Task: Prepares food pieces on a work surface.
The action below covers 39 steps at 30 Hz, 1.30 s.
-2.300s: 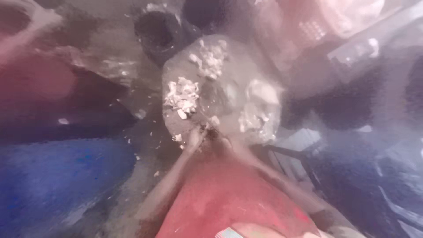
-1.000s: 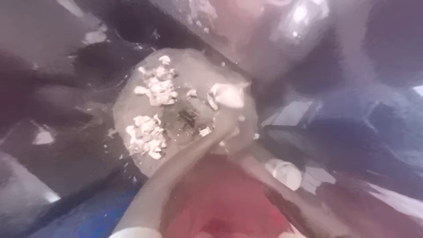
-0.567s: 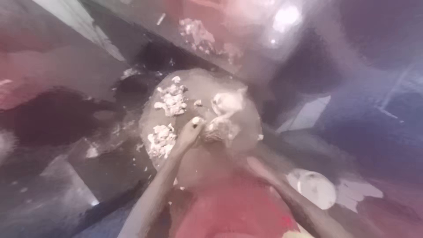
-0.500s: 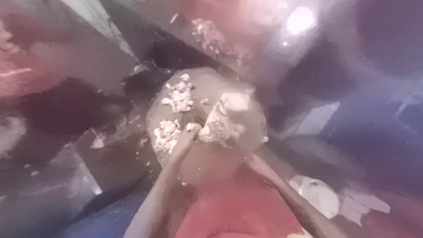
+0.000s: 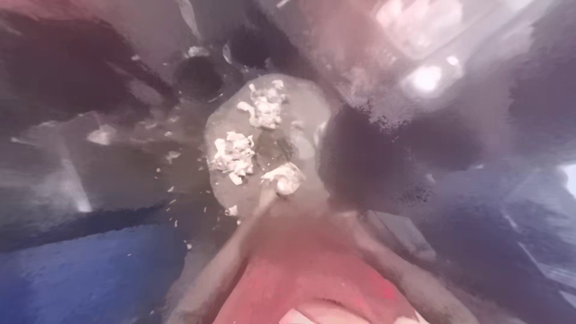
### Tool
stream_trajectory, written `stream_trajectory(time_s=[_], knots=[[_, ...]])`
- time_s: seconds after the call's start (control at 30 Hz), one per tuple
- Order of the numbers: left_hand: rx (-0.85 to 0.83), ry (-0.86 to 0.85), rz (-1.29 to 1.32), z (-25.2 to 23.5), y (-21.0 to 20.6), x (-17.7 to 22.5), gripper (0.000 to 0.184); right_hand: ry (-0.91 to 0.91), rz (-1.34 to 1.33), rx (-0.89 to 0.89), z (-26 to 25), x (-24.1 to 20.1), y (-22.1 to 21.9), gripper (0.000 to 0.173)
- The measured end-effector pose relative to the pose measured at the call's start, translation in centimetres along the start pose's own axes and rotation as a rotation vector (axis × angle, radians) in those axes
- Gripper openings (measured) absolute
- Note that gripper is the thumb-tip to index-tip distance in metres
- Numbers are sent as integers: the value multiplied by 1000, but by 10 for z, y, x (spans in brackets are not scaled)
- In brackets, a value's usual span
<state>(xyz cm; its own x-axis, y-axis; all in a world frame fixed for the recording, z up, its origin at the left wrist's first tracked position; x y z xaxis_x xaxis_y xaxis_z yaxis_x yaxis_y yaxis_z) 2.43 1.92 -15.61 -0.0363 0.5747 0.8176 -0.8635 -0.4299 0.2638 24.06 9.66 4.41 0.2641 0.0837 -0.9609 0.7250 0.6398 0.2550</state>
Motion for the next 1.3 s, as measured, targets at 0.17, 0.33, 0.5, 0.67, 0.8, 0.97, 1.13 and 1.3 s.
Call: stream_trajectory(time_s=[0.17,0.33,0.5,0.67,0.8,0.97,1.13,1.3], knots=[[82,-79,-234,1,29,8,50,-585,503,-337,-10,180,-52,63],[58,-114,-197,8,59,-23,45,-549,521,-206,-10,143,-23,53],[-193,0,-244,37,37,-43,47,-667,443,-189,-2,186,-13,57],[-371,-112,-365,32,2,-48,47,-547,281,-185,-5,105,-39,45],[-370,-47,-408,38,4,-44,52,-426,266,-164,-9,104,-75,63],[-292,-83,-274,27,11,-61,47,-639,360,-222,-18,153,-83,58],[-194,-50,-193,42,25,-55,42,-366,183,-204,-11,84,-80,61],[-91,-38,-91,37,47,-49,43,-694,154,-377,2,192,-99,52]])
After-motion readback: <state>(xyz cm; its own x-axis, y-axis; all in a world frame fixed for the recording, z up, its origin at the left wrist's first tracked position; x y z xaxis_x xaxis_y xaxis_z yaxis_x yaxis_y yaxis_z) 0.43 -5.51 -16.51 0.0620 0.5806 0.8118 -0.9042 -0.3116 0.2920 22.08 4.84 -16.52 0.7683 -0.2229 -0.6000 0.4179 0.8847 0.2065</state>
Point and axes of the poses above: each hand's wrist, its own z-axis away from the middle knuckle, its own y-axis out of the back of the hand, x = y × z, the point moved 10 cm from there along -z, towards the middle knuckle, and after that the axes turned 9 degrees about -y, right-handed, at the moved point
